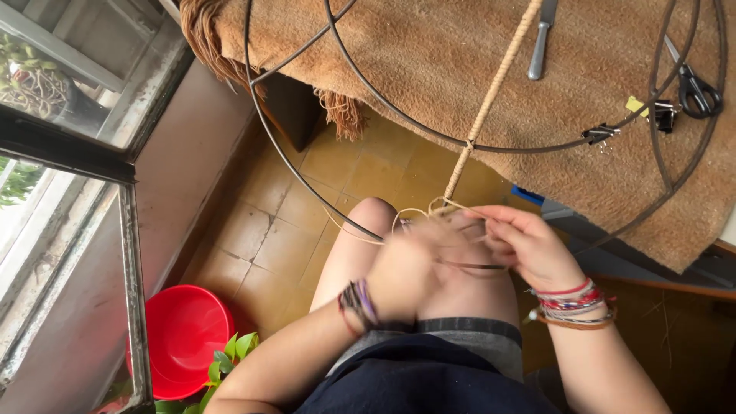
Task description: Weaving thin flexible strips onto a circular frame
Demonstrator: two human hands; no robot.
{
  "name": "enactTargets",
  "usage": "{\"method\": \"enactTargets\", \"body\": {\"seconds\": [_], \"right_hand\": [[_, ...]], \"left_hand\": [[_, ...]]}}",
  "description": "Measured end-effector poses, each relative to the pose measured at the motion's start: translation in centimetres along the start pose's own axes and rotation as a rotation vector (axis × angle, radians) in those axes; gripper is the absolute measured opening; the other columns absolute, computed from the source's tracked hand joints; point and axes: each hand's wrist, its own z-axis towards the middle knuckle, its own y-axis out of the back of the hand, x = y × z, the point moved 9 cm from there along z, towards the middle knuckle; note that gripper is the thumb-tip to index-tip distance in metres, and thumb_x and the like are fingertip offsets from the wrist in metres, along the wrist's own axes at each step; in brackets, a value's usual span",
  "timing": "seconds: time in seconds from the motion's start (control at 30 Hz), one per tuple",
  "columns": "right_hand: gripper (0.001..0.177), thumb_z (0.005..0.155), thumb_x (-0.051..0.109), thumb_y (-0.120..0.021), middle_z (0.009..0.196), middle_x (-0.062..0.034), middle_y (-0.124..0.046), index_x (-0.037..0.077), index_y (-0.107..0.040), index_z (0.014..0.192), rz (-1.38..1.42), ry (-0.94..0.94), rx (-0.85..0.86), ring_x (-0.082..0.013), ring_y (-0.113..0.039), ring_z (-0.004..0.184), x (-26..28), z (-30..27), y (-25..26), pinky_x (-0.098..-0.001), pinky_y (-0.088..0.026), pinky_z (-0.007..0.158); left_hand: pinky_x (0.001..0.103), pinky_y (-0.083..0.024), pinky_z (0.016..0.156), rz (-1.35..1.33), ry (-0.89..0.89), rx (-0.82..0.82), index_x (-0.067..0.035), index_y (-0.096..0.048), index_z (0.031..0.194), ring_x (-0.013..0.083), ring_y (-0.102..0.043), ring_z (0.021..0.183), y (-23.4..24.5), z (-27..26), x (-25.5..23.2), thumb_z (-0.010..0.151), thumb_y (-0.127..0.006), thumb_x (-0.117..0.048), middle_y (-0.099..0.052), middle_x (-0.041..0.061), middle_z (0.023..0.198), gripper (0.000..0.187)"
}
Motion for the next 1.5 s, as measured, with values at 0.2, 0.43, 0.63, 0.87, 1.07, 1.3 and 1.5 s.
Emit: {"method": "enactTargets", "body": {"seconds": [0.2, 0.43, 0.63, 0.87, 1.07, 1.3, 1.5], "right_hand": [[0.014, 0.098, 0.031, -0.070, 0.063, 0.0047, -0.069, 0.023, -0.080, 0.092, -0.763, 0.200, -0.297, -0.0046, -0.055, 0.046, -1.5, 5.0, 7.0, -0.0165, -0.039, 0.035], [0.039, 0.094, 0.046, -0.065, 0.052, 0.0039, -0.058, 0.027, -0.077, 0.063, -0.918, -0.014, -0.139, -0.0117, -0.049, 0.054, -7.0, 13.8, 5.5, -0.0247, -0.039, 0.056], [0.032, 0.085, 0.000, -0.056, 0.060, 0.0047, -0.061, 0.018, -0.081, 0.078, -0.706, -0.008, 0.038, -0.0071, -0.047, 0.057, -11.6, 19.3, 4.1, -0.0138, -0.035, 0.059], [0.024, 0.100, 0.019, -0.061, 0.075, -0.0129, -0.071, -0.002, -0.072, 0.097, -0.406, -0.003, -0.057, -0.0178, -0.065, 0.060, -0.9, 4.9, 3.2, -0.0278, -0.053, 0.047], [0.032, 0.099, 0.025, -0.055, 0.080, -0.0060, -0.073, 0.003, -0.073, 0.084, -0.535, 0.013, 0.204, -0.0122, -0.063, 0.073, -0.5, 2.9, -0.9, -0.0265, -0.050, 0.067], [0.019, 0.102, 0.039, -0.058, 0.089, 0.0048, -0.069, 0.027, -0.073, 0.099, -1.503, 0.249, -0.276, -0.0185, -0.072, 0.091, -1.5, 5.1, 4.4, -0.0323, -0.059, 0.079], [0.022, 0.095, 0.025, -0.059, 0.098, -0.0078, -0.073, 0.011, -0.075, 0.096, -1.385, 0.161, -0.034, -0.0338, -0.069, 0.106, -0.9, 11.3, -1.2, -0.0461, -0.055, 0.092]], "left_hand": [[0.036, -0.057, 0.099, -0.716, 0.277, -0.180, -0.023, -0.019, 0.166, 0.0198, -0.067, 0.115, -3.0, 2.0, 12.7, 0.096, -0.065, -0.004, -0.059, 0.011, 0.145, 0.086], [0.053, -0.062, 0.087, -0.549, 0.179, 0.193, -0.009, -0.030, 0.160, 0.0493, -0.054, 0.131, -4.5, 1.2, 11.7, 0.082, -0.076, -0.003, -0.038, 0.025, 0.159, 0.090], [0.045, -0.063, 0.078, 0.268, 0.243, 0.239, -0.020, -0.054, 0.127, 0.0303, -0.069, 0.089, -2.8, 2.2, 11.7, 0.063, -0.082, -0.069, -0.056, -0.002, 0.100, 0.085], [0.044, -0.059, 0.072, 0.098, 0.372, 0.245, -0.023, -0.071, 0.103, 0.0279, -0.076, 0.086, 3.7, -0.2, 1.8, 0.086, -0.062, -0.054, -0.076, 0.002, 0.080, 0.037], [0.051, -0.055, 0.073, 0.146, 0.110, 0.272, -0.004, -0.047, 0.142, 0.0427, -0.070, 0.088, -3.3, -1.3, -1.8, 0.084, -0.068, -0.046, -0.067, 0.024, 0.121, 0.075], [0.039, -0.049, 0.088, 0.254, 0.504, -0.145, -0.031, -0.047, 0.148, 0.0253, -0.072, 0.099, 1.2, -0.7, 10.3, 0.098, -0.053, -0.050, -0.073, -0.004, 0.112, 0.054], [0.042, -0.058, 0.088, 0.161, 0.219, 0.087, -0.019, -0.072, 0.124, 0.0337, -0.071, 0.099, -2.2, 3.2, 13.5, 0.078, -0.082, -0.024, -0.073, 0.007, 0.117, 0.047]]}}
